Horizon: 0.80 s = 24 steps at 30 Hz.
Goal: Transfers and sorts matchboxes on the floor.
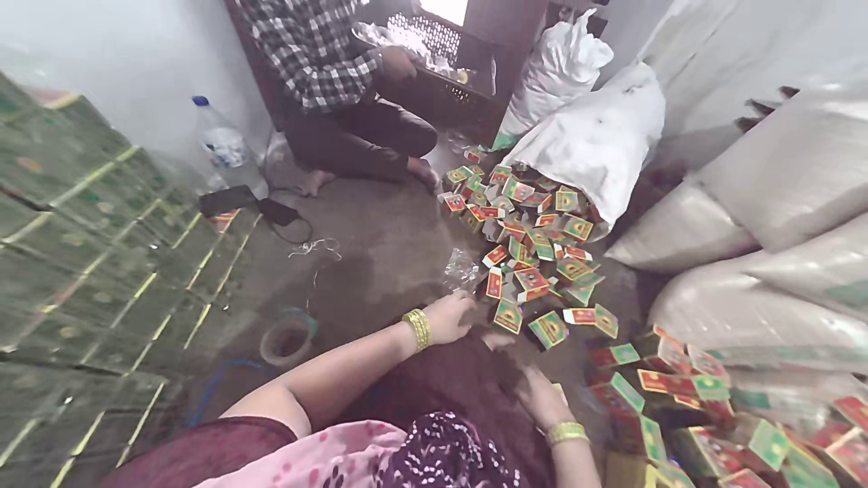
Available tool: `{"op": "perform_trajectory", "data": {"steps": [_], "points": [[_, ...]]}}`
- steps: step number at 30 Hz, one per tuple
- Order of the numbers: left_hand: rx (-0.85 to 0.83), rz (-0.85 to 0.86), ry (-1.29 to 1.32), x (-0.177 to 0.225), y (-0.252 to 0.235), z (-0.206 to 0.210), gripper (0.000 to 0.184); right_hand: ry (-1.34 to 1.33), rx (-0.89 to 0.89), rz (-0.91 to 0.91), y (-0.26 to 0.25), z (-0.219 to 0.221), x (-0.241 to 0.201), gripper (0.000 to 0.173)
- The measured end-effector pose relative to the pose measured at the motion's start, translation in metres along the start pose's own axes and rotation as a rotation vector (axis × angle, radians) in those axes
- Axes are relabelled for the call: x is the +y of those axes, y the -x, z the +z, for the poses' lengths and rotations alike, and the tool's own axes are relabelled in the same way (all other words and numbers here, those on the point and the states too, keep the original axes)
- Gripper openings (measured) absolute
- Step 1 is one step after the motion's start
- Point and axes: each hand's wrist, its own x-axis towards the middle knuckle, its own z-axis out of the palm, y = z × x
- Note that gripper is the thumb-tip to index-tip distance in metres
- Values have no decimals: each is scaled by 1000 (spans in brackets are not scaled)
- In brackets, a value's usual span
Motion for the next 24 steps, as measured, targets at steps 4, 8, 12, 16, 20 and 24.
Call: {"op": "perform_trajectory", "data": {"steps": [4, 8, 12, 16, 20, 24], "points": [[-14, 8, -15, 0, 1, 0, 45, 8, -36, 3, 0, 2, -2, 54], [-15, 19, -22, -1, 3, -1, 45, -3, -58, 4, -3, 6, 0, 53], [-21, 26, -23, -1, 3, -1, 44, -4, -72, 15, -3, 7, 0, 53], [-17, 24, -11, -4, 1, 0, 42, 12, -108, 40, -3, 6, -2, 55], [-16, 30, -13, -4, 1, 1, 42, 12, -116, 34, -3, 8, -1, 53], [-2, 22, -7, -1, 4, -2, 42, -23, -93, 5, -3, 7, 0, 52]]}}
